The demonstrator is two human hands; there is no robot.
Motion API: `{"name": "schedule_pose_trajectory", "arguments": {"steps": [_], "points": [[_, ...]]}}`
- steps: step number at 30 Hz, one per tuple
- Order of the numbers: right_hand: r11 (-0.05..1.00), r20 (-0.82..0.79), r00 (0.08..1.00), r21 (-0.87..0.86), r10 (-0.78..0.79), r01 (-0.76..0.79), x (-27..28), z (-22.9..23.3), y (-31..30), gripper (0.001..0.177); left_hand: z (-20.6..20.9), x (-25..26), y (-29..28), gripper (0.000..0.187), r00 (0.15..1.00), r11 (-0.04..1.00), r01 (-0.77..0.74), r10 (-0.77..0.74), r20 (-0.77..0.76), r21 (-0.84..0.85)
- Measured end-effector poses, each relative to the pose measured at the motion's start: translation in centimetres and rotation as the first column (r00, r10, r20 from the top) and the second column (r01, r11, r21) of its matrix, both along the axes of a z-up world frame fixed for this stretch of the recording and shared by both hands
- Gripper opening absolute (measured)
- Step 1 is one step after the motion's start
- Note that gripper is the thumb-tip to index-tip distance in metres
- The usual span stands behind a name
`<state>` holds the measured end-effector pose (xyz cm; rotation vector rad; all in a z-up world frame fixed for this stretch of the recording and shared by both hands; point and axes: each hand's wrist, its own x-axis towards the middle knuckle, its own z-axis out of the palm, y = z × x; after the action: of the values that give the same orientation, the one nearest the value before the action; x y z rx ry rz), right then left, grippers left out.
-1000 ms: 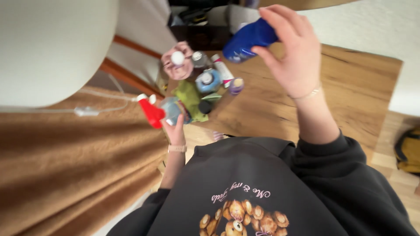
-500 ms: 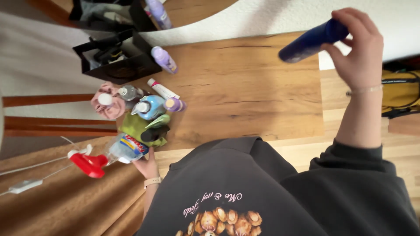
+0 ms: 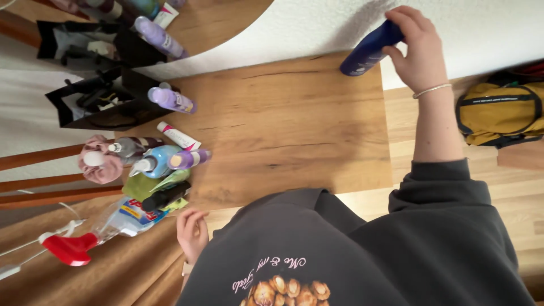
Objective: The person clears a wooden table by moving several bottles and a box aside, then sprays the surface with a red spray bottle and wipes it with a green cloth. They repeat the spray-and-wipe cycle and return the items to the table.
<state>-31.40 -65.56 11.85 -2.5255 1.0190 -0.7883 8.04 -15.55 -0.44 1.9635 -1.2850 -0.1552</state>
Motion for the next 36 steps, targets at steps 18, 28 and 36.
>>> {"name": "schedule_pose_trajectory", "arguments": {"steps": [18,28,36], "points": [[0.993,-0.025,0.995,-0.064,0.094,-0.095,-1.3,-2.3,-2.2,0.069,0.8,-6.4,-2.8,0.024,0.988,1.0,-0.008,0.005,-0.152,-0.019],[0.99,-0.005,0.992,-0.06,0.128,-0.128,-1.4,-2.1,-1.9,0.066,0.8,-7.0,-3.0,0.023,0.981,1.0,-0.002,-0.004,-0.195,-0.03],[0.977,0.004,0.979,-0.056,0.206,-0.205,-1.2,-1.9,-1.3,0.065,0.1,-6.4,-2.3,0.019,0.992,0.999,0.018,-0.024,-0.127,-0.048]]}}
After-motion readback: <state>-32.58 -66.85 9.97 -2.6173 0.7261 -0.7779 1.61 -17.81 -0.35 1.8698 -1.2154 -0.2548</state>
